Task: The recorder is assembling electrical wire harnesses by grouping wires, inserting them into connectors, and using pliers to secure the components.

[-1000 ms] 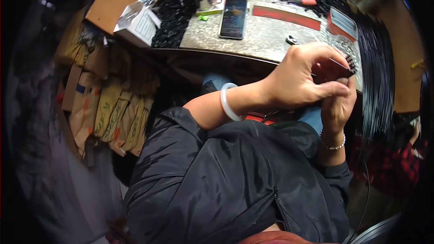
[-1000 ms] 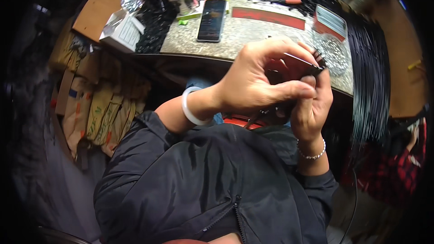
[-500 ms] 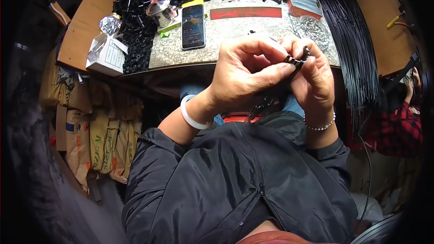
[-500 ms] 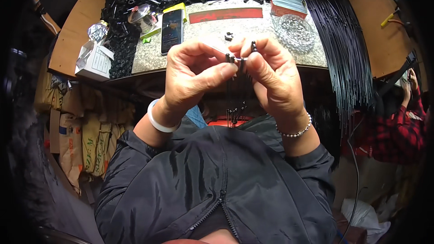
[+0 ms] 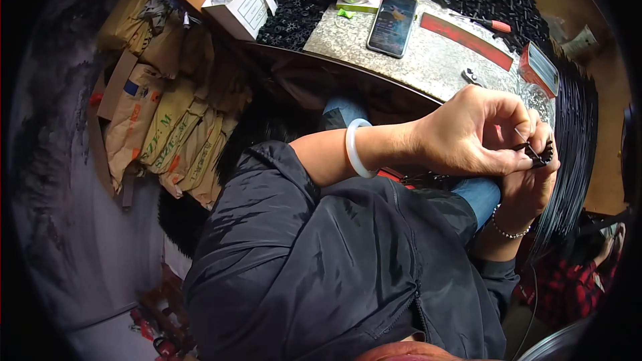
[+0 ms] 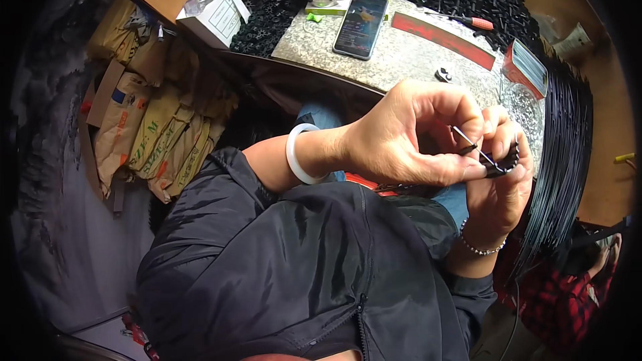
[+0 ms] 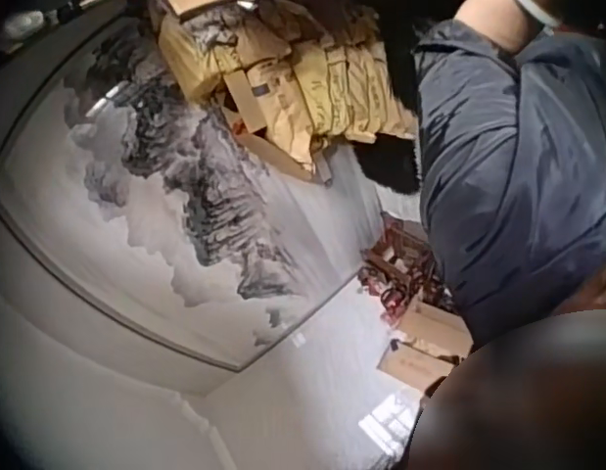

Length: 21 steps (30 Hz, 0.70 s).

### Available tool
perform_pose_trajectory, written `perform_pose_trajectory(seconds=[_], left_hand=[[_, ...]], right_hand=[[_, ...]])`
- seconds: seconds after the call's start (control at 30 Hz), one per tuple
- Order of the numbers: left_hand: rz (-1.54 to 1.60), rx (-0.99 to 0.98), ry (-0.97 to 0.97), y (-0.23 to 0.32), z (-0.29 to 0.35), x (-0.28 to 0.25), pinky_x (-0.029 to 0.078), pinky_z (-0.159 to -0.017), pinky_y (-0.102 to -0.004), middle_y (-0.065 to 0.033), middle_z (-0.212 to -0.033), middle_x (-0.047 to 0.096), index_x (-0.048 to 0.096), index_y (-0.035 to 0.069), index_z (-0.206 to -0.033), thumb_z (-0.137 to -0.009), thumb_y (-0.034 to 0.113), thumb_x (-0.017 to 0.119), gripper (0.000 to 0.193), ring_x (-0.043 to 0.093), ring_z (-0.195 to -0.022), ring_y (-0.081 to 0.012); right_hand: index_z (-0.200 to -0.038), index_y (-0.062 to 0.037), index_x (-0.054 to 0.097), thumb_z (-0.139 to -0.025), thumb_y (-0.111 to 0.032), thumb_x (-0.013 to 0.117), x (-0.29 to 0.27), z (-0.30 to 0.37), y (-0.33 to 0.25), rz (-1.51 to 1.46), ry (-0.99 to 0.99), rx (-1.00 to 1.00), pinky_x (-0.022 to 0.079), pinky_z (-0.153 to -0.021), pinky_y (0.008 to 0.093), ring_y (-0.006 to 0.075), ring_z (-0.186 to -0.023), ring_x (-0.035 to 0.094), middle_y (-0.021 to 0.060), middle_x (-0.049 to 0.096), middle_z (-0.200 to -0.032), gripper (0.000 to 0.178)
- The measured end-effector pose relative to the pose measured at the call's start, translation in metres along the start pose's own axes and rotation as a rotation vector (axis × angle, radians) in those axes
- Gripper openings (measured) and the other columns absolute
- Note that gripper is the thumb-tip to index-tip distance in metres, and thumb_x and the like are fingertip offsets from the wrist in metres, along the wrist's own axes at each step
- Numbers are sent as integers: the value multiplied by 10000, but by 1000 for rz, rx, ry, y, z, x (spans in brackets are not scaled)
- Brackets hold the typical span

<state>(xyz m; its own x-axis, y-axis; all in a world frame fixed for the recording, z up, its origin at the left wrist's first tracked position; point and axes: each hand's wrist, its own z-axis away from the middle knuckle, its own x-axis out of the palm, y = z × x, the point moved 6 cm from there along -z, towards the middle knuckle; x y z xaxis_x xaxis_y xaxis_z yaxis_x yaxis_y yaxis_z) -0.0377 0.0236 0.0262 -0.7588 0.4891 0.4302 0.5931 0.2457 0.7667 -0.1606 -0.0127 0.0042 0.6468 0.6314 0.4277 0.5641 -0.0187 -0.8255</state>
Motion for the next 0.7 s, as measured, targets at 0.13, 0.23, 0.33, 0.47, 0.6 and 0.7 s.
perform_pose_trajectory(seconds=[0.13,0.23,0.33,0.47,0.6,0.7], left_hand=[[-261,66,80,3,20,-29,507,-785,-270,-57,-976,594,562,22,-1081,-799,-34,693,316,593,-931,-125],[-882,119,378,26,45,-100,515,-806,-287,-73,-1010,607,556,32,-1182,-829,44,683,375,604,-922,-154],[-1826,55,810,82,95,-193,485,-815,-394,-173,-964,599,587,22,-1087,-790,95,668,317,588,-894,-313],[-2077,-139,1070,107,162,-279,488,-772,-439,-151,-907,619,604,43,-1013,-767,231,710,327,600,-865,-353],[-2033,-382,1106,100,175,-316,510,-719,-434,-136,-819,676,647,70,-967,-772,274,712,290,652,-795,-334],[-2029,-406,1109,101,168,-320,504,-717,-434,-136,-840,679,648,78,-950,-773,243,707,249,647,-808,-345]], right_hand=[[-864,-105,443,-823,-429,701,0,-4,7,-138,-64,50,398,-902,408,218,-978,441,85,448,-973,416],[-885,-127,428,-828,-423,694,0,-6,8,-157,-95,72,406,-887,456,243,-973,443,95,462,-958,402],[-919,-127,415,-851,-422,664,-1,-6,5,-136,-100,41,405,-884,459,246,-969,448,94,470,-948,392],[-947,-100,431,-882,-393,621,-3,-8,6,-148,-78,21,408,-868,464,255,-979,455,104,488,-937,355],[-1004,-47,460,-860,-259,650,-3,-11,3,-80,-50,-66,458,-835,419,247,-908,520,104,522,-926,320],[-966,-44,491,-783,-71,719,-5,-12,4,-96,-19,-32,477,-839,378,221,-879,578,91,568,-908,294]])
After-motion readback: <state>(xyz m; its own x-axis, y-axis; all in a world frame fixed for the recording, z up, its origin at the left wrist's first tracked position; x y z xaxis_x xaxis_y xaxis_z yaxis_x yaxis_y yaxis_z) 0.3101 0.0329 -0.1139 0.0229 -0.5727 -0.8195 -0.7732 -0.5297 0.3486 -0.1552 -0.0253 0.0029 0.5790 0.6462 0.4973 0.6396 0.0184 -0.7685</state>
